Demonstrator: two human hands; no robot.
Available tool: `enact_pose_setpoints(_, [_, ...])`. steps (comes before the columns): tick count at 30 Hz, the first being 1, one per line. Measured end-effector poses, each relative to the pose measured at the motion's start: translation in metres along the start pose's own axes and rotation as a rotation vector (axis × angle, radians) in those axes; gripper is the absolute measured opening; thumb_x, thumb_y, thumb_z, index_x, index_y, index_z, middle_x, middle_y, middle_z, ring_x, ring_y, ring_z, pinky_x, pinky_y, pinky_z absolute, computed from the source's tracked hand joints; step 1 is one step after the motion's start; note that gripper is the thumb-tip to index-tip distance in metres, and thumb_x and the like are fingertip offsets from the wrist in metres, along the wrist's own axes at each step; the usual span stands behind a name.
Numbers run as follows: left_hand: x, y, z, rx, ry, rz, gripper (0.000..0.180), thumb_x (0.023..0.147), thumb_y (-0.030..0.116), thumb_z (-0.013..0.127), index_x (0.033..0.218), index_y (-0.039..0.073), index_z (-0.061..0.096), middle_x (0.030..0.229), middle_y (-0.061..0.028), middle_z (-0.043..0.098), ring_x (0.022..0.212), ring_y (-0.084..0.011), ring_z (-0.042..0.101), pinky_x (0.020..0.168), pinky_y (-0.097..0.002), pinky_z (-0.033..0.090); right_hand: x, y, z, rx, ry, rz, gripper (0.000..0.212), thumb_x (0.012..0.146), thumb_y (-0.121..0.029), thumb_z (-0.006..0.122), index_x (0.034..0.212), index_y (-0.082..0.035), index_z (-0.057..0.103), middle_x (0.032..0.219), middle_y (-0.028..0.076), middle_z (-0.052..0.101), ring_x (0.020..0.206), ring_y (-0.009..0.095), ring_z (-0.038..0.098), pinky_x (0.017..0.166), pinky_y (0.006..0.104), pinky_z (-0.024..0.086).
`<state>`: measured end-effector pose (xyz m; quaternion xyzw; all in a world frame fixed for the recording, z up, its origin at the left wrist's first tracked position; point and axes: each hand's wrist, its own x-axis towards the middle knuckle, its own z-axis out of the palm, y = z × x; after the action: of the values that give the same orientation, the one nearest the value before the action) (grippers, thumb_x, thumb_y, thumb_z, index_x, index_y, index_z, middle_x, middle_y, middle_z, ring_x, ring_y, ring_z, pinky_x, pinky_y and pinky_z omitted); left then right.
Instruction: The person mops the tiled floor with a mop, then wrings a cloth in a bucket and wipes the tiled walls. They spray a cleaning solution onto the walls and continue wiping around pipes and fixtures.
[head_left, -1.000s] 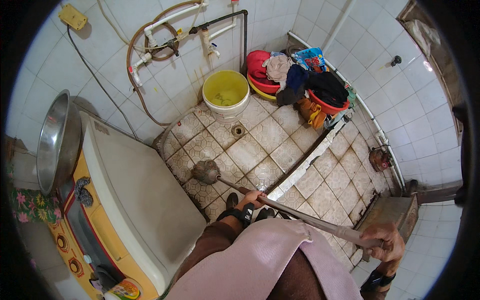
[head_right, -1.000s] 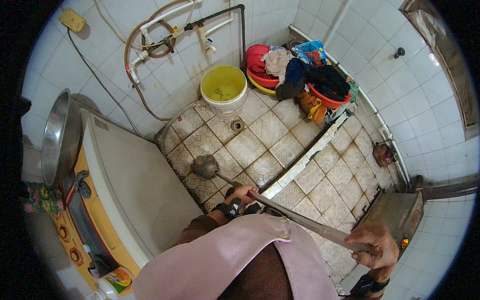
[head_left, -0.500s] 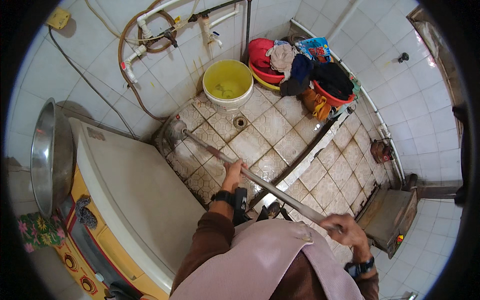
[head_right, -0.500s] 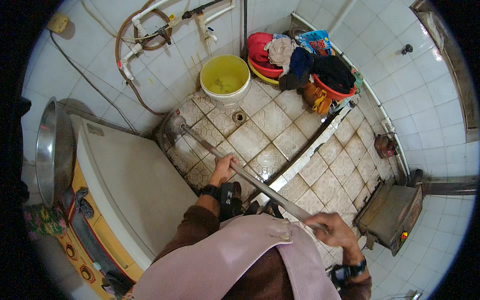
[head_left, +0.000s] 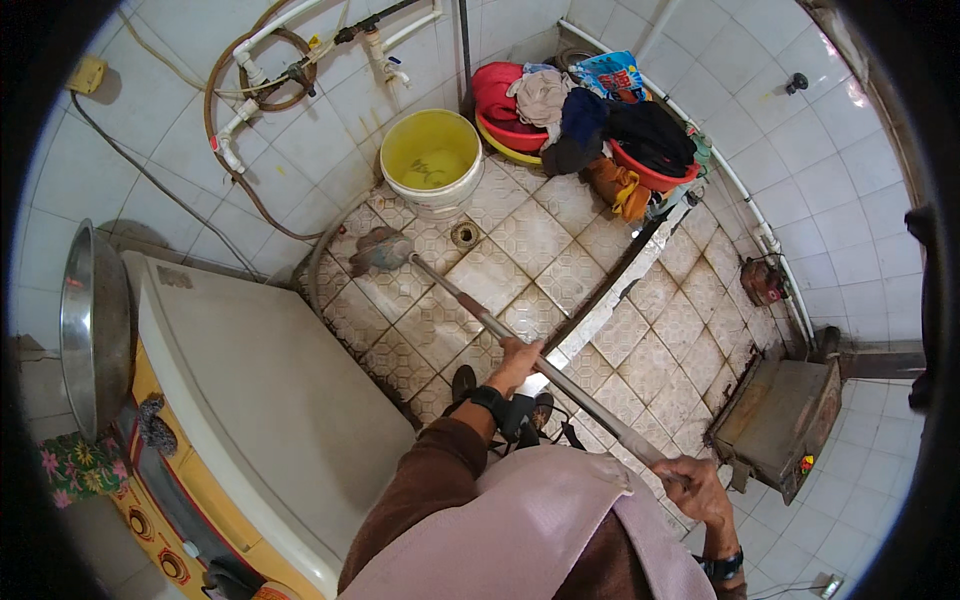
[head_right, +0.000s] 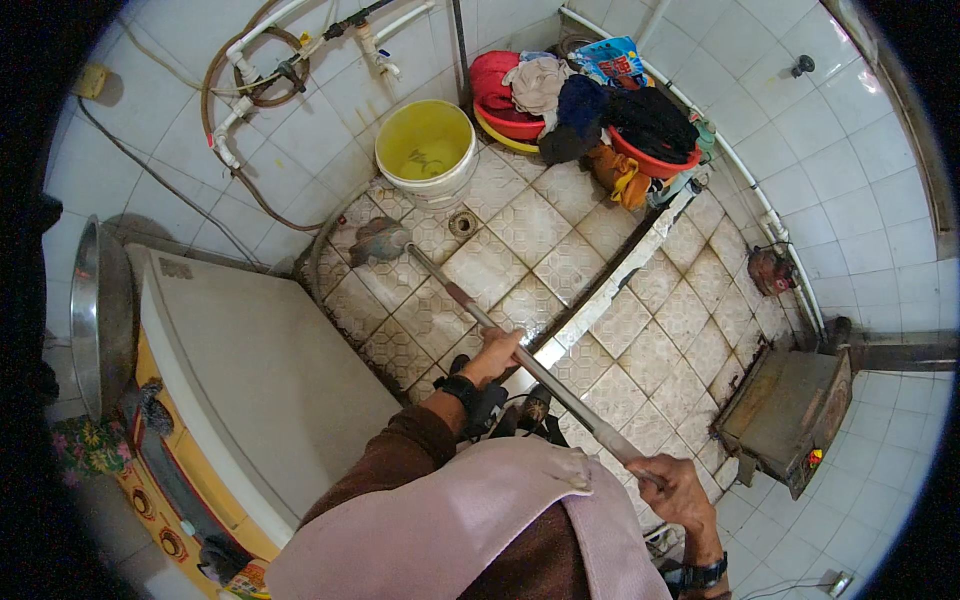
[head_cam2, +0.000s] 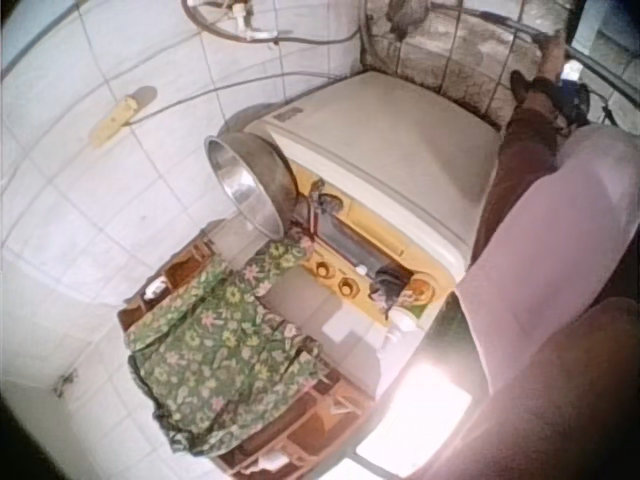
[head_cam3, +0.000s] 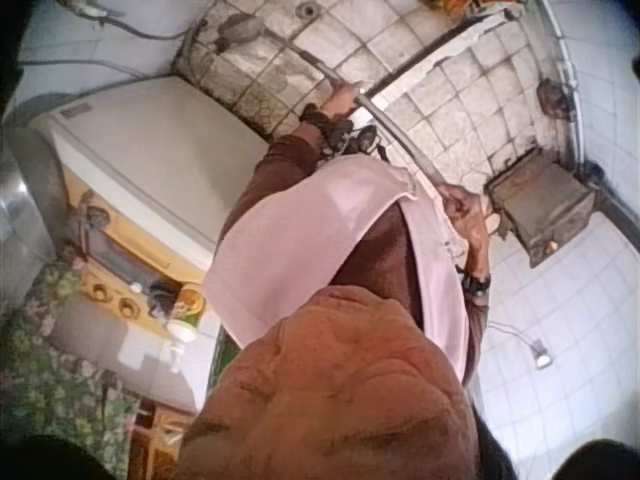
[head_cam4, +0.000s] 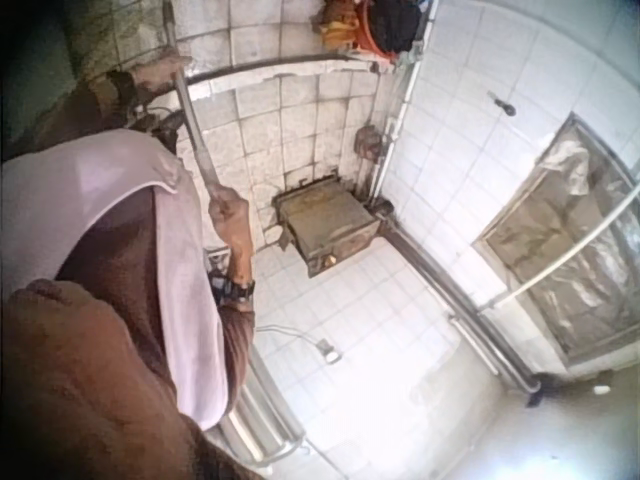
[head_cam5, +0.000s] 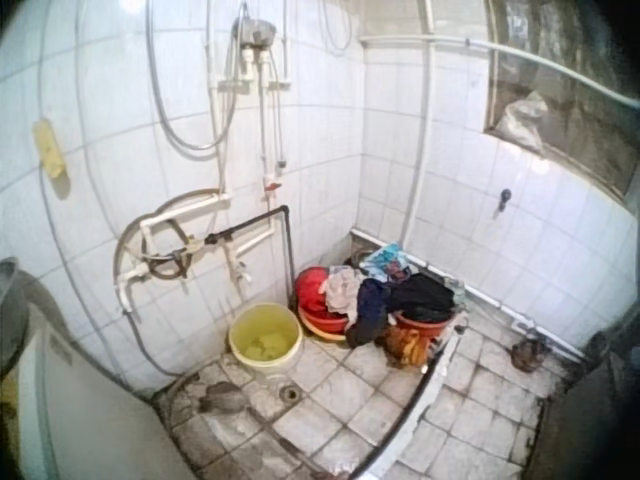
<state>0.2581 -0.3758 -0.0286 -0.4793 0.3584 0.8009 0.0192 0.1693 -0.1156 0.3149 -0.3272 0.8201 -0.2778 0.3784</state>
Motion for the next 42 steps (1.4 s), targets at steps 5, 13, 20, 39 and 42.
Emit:
enact_pose_setpoints(5, [-0.024,-0.015,0.057,-0.058,-0.427,-0.081,0.038,0.091,0.032,0.054,0.074,-0.002,0.054,0.074,-0.0135,0.061,0.068,-0.0239,0.062,0.065,-0.0407,0.054,-0.059,-0.011,-0.038,-0.119,0.000,0.267,0.026,0.067,0.007,0.054,0.088,0.000,0.068,0.070,0.013,0.062,0.059,0.016,0.057,0.051,0.0275,0.044])
enact_pose_setpoints(13, [0.030,-0.008,0.100,-0.789,0.010,-0.124,0.012,0.086,0.008,0.052,0.080,0.000,0.047,0.072,-0.0124,0.054,0.062,-0.0261,0.055,0.057,-0.0415,0.049,-0.128,-0.038,-0.055,-0.141,0.197,0.192,0.019,0.063,0.000,0.054,0.081,0.002,0.060,0.068,0.010,0.060,0.062,0.017,0.055,0.058,0.0287,0.043])
enact_pose_setpoints(20, [-0.025,0.027,0.100,-1.015,-0.085,-0.071,0.015,0.085,0.005,0.052,0.072,0.006,0.044,0.062,-0.0065,0.048,0.057,-0.0202,0.050,0.056,-0.0367,0.047,-0.143,0.047,-0.160,0.107,0.368,0.148,0.033,0.063,-0.012,0.074,0.086,-0.005,0.050,0.084,0.009,0.059,0.080,0.022,0.056,0.074,0.0374,0.047])
enact_pose_setpoints(39, [0.004,-0.065,-0.044,-0.756,0.399,-0.217,0.020,0.094,0.017,0.041,0.075,0.010,0.039,0.065,-0.0018,0.043,0.055,-0.0151,0.041,0.050,-0.0293,0.038,-0.001,0.003,-0.084,-0.011,-0.086,0.093,0.018,0.071,-0.005,0.062,0.087,-0.002,0.069,0.076,0.009,0.069,0.066,0.016,0.064,0.064,0.0288,0.052])
enact_pose_setpoints(42, [0.003,-0.059,-0.008,-0.915,0.425,-0.219,0.017,0.093,0.015,0.041,0.077,0.009,0.041,0.065,-0.0032,0.043,0.054,-0.0156,0.041,0.048,-0.0300,0.038,-0.041,-0.001,-0.078,-0.007,0.049,0.021,0.017,0.072,-0.007,0.058,0.084,0.001,0.068,0.073,0.012,0.068,0.061,0.018,0.064,0.060,0.0290,0.051])
